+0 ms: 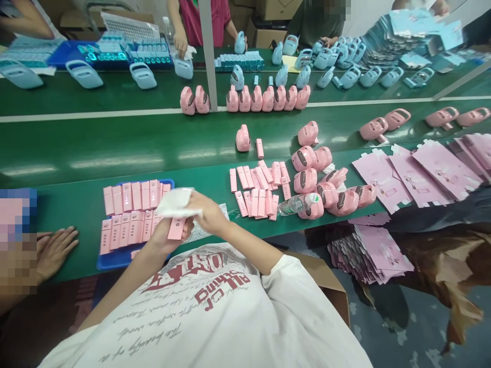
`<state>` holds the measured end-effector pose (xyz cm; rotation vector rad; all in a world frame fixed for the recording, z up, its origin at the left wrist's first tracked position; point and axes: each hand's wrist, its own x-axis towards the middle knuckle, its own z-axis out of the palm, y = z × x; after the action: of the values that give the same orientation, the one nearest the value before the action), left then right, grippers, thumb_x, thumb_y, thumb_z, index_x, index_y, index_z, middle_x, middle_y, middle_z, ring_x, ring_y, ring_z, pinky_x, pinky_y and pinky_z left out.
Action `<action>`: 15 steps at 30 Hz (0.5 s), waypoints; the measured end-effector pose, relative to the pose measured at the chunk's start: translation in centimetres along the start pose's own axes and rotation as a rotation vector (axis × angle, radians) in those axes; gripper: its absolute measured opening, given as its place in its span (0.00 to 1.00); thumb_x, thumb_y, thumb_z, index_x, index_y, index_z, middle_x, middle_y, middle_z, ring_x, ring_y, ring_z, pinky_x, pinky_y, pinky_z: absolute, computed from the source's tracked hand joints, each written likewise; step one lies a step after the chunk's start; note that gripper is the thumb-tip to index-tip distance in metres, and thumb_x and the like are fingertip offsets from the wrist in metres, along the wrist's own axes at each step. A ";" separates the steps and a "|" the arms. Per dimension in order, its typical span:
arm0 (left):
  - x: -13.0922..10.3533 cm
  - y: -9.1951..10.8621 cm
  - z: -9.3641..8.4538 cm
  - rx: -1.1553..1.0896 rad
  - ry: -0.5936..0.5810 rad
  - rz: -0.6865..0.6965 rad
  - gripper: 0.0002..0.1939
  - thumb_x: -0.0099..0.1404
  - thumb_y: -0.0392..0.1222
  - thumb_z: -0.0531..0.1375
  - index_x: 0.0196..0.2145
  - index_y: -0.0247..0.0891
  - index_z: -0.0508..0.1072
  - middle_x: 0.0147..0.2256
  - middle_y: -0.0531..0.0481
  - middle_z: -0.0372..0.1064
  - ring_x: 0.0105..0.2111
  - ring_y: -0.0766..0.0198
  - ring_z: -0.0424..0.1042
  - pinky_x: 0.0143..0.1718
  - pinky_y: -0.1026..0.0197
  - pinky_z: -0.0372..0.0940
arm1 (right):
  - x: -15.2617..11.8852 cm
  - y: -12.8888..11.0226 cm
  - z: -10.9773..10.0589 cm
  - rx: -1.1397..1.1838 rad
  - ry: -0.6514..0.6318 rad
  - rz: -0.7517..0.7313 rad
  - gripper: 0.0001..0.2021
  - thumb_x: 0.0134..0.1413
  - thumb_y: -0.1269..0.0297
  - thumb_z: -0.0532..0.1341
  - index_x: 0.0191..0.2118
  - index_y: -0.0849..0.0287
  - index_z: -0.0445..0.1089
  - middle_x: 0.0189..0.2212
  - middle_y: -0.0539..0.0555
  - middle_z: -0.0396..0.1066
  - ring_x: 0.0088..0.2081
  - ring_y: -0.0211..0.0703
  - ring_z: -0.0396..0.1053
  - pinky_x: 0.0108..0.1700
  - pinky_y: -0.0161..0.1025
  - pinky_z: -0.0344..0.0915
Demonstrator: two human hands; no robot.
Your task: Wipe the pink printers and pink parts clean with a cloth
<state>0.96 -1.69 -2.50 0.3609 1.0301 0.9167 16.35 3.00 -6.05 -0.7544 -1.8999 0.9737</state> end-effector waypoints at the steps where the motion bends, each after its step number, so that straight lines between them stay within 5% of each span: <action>1: 0.1 0.0 0.3 0.005 -0.015 -0.005 0.18 0.67 0.51 0.55 0.47 0.34 0.69 0.38 0.46 0.70 0.33 0.64 0.71 0.33 0.59 0.70 | 0.2 0.4 -0.3 0.070 0.164 0.192 0.31 0.61 0.40 0.41 0.40 0.59 0.72 0.39 0.58 0.74 0.46 0.47 0.71 0.53 0.47 0.65; 4: 0.6 -0.2 0.8 0.023 -0.068 -0.008 0.28 0.66 0.61 0.47 0.40 0.33 0.71 0.20 0.54 0.63 0.15 0.70 0.62 0.15 0.68 0.57 | 0.7 1.4 -0.8 0.310 0.412 0.656 0.28 0.60 0.42 0.45 0.43 0.62 0.69 0.34 0.56 0.73 0.36 0.44 0.72 0.40 0.41 0.70; 9: 2.5 -2.1 -0.2 0.343 0.054 0.018 0.30 0.60 0.67 0.52 0.33 0.32 0.71 0.21 0.50 0.68 0.15 0.68 0.64 0.16 0.66 0.58 | 0.6 1.6 0.7 0.294 0.008 0.668 0.29 0.47 0.53 0.65 0.55 0.57 0.63 0.37 0.52 0.74 0.33 0.39 0.71 0.38 0.37 0.68; 15: 3.3 -4.7 -4.0 0.685 0.123 0.045 0.23 0.65 0.54 0.52 0.45 0.32 0.71 0.36 0.44 0.74 0.34 0.61 0.73 0.36 0.60 0.67 | 2.8 5.0 2.1 -0.111 -0.226 0.792 0.10 0.50 0.69 0.62 0.40 0.60 0.73 0.40 0.52 0.75 0.43 0.40 0.72 0.46 0.34 0.65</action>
<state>0.48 -2.42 -9.46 0.9084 1.4436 0.6061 13.85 7.09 -9.88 -1.5851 -1.8684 1.4799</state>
